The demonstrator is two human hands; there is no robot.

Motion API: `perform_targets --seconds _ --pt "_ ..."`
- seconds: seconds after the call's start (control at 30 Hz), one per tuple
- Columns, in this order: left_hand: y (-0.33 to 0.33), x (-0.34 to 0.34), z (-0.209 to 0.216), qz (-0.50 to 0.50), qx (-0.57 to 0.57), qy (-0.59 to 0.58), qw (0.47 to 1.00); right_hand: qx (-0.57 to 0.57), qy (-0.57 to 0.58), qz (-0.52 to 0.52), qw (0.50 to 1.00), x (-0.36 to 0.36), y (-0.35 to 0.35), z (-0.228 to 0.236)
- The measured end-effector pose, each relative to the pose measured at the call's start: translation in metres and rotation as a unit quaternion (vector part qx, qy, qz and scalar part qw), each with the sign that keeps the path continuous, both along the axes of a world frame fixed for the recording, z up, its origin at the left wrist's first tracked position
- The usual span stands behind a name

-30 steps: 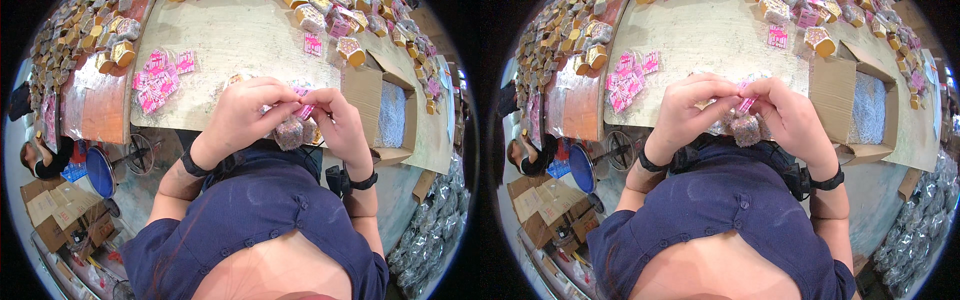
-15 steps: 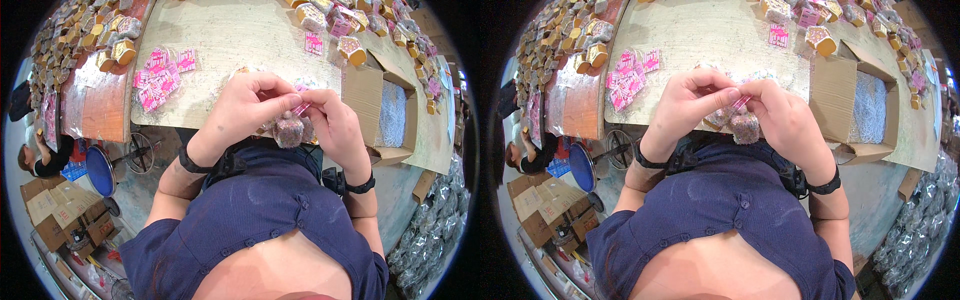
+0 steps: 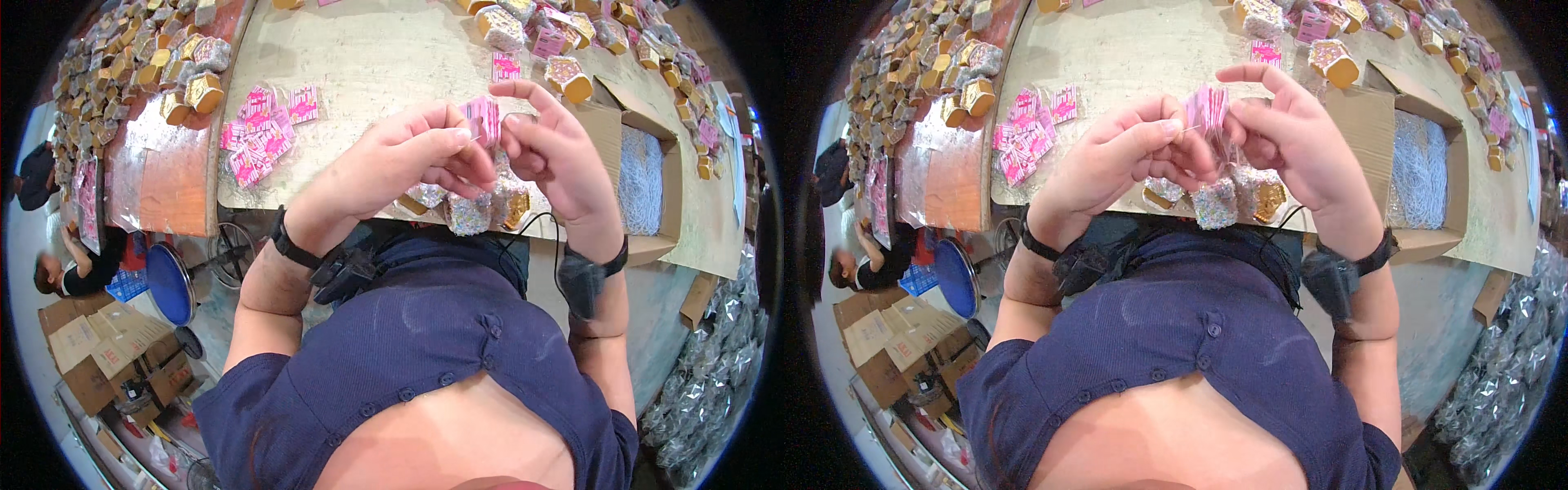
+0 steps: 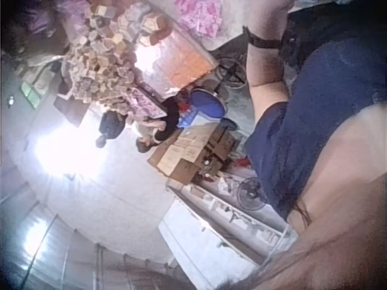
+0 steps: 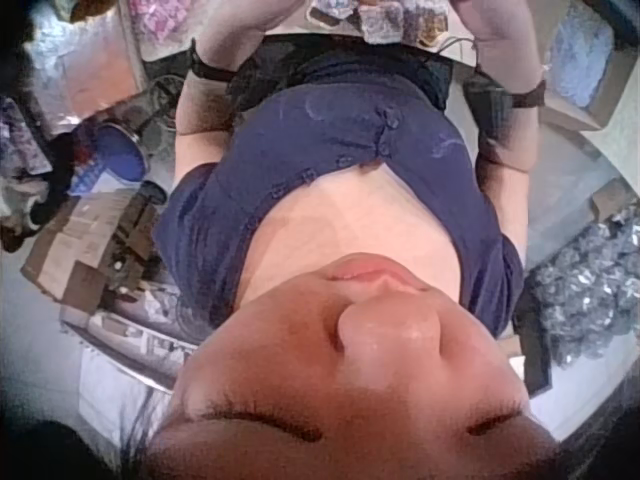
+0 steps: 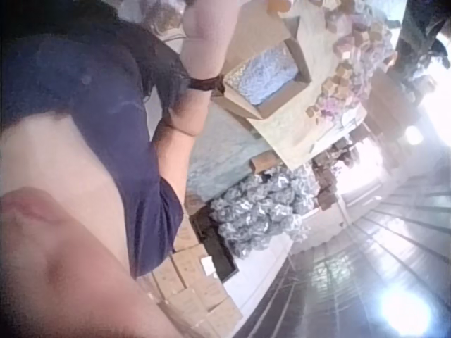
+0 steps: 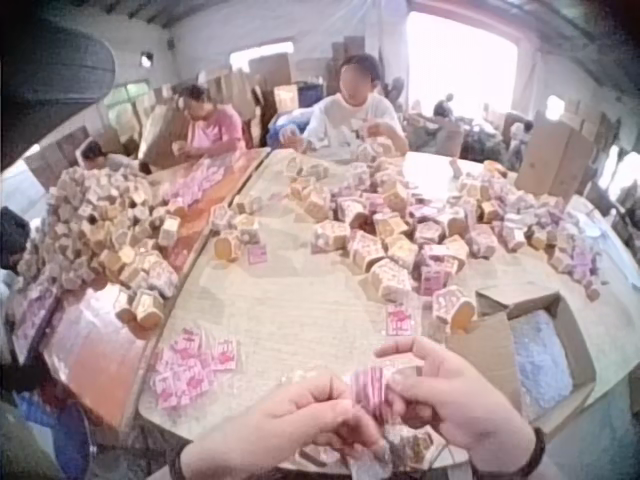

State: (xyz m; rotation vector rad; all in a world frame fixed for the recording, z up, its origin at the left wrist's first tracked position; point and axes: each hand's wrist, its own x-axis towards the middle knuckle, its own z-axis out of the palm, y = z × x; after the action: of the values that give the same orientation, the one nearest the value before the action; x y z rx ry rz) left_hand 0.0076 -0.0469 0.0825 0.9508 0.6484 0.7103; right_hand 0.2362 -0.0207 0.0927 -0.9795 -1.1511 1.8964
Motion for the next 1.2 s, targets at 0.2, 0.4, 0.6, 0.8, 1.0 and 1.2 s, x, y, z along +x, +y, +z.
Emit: perform_targets --seconds 0.2,0.4,0.6,0.8,1.0,1.2 --pt "0.002 0.018 -0.004 0.072 -0.064 -0.144 0.985 -0.168 0.317 0.074 0.930 -0.001 0.018 0.027" --pt "-0.001 0.022 0.005 0.062 -0.136 -0.152 0.977 -0.189 0.413 0.011 0.891 -0.017 0.024 0.041" --pt "0.002 0.016 -0.007 0.048 -0.132 -0.133 0.981 -0.172 0.373 -0.123 0.903 -0.043 0.021 0.041" --pt "0.000 0.016 0.000 0.077 -0.168 -0.097 0.978 -0.183 0.486 -0.094 0.850 -0.044 0.034 0.033" --pt "0.000 0.013 -0.009 0.074 -0.163 -0.100 0.979 -0.187 0.521 -0.109 0.825 -0.041 0.038 0.038" --pt "0.001 0.010 -0.015 0.037 -0.140 -0.096 0.985 -0.124 0.555 -0.011 0.823 -0.025 0.055 0.022"
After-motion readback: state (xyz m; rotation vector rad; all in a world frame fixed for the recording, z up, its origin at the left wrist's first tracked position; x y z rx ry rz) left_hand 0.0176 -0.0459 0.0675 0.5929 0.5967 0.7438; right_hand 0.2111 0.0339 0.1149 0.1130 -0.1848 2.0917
